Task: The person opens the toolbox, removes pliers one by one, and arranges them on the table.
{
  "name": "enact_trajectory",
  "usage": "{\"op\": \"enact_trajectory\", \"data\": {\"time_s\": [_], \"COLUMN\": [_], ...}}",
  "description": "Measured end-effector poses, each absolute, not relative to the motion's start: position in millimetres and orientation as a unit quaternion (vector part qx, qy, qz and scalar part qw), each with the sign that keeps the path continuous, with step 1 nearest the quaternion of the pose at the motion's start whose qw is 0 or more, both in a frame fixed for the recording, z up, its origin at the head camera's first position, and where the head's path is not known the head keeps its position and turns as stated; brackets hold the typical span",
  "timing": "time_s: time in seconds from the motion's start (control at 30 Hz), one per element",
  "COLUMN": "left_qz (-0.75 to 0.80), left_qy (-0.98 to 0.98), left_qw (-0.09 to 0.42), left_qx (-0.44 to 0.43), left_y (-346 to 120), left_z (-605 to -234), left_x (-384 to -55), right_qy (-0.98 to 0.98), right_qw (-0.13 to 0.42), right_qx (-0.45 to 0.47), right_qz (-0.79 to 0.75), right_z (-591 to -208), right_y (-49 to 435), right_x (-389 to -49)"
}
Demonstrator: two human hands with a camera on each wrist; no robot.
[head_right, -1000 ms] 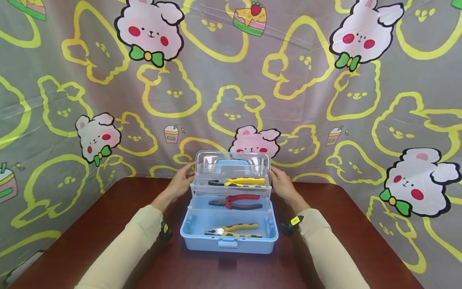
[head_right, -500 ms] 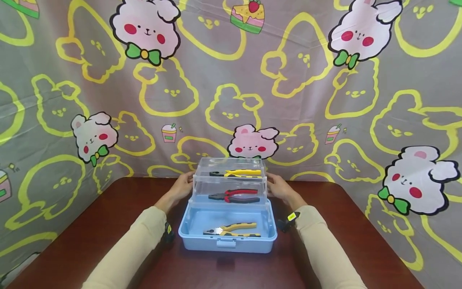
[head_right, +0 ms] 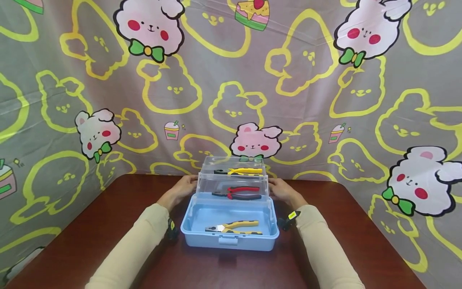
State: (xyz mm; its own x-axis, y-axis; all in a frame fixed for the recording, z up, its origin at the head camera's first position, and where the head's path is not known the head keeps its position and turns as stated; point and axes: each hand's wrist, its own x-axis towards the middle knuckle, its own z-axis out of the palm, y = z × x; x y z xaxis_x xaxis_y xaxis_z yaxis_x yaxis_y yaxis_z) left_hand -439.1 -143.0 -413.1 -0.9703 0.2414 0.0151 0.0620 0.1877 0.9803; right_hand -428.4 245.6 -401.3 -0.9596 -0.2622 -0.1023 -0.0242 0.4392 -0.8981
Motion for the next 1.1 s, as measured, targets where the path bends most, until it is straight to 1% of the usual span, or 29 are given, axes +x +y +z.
{"op": "enact_trajectory", "data": {"time_s": [0.13,0.3,0.43,0.53,0.63,0.87,0.97,1.1], "left_qz": [0.628,0.610,0.589,0.565,0.518,0.435,0.419,0.390], "left_qy": [0.769,0.785,0.801,0.820,0.851,0.890,0.893,0.900], "left_qw": [0.075,0.066,0.058,0.043,0.011,-0.081,-0.102,-0.113], "left_qx": [0.091,0.089,0.090,0.084,0.084,0.109,0.130,0.160], "left_y": [-144,-143,-143,-146,-151,-164,-165,-163], "left_z": [-414,-413,-411,-407,-399,-377,-372,-370], "left_x": [-440,-439,-437,-432,-422,-391,-374,-350], "right_qy": [0.845,0.857,0.872,0.881,0.892,0.915,0.922,0.921], "right_qw": [0.121,0.123,0.118,0.102,0.072,-0.031,-0.069,-0.114], "right_qx": [-0.085,-0.085,-0.092,-0.090,-0.082,-0.091,-0.101,-0.116], "right_qz": [-0.515,-0.493,-0.467,-0.452,-0.438,-0.392,-0.369,-0.354], "right_z": [-402,-401,-400,-400,-398,-377,-367,-355], "right_y": [245,246,250,255,262,266,263,255], "right_x": [-430,-431,-430,-429,-428,-421,-417,-410]}}
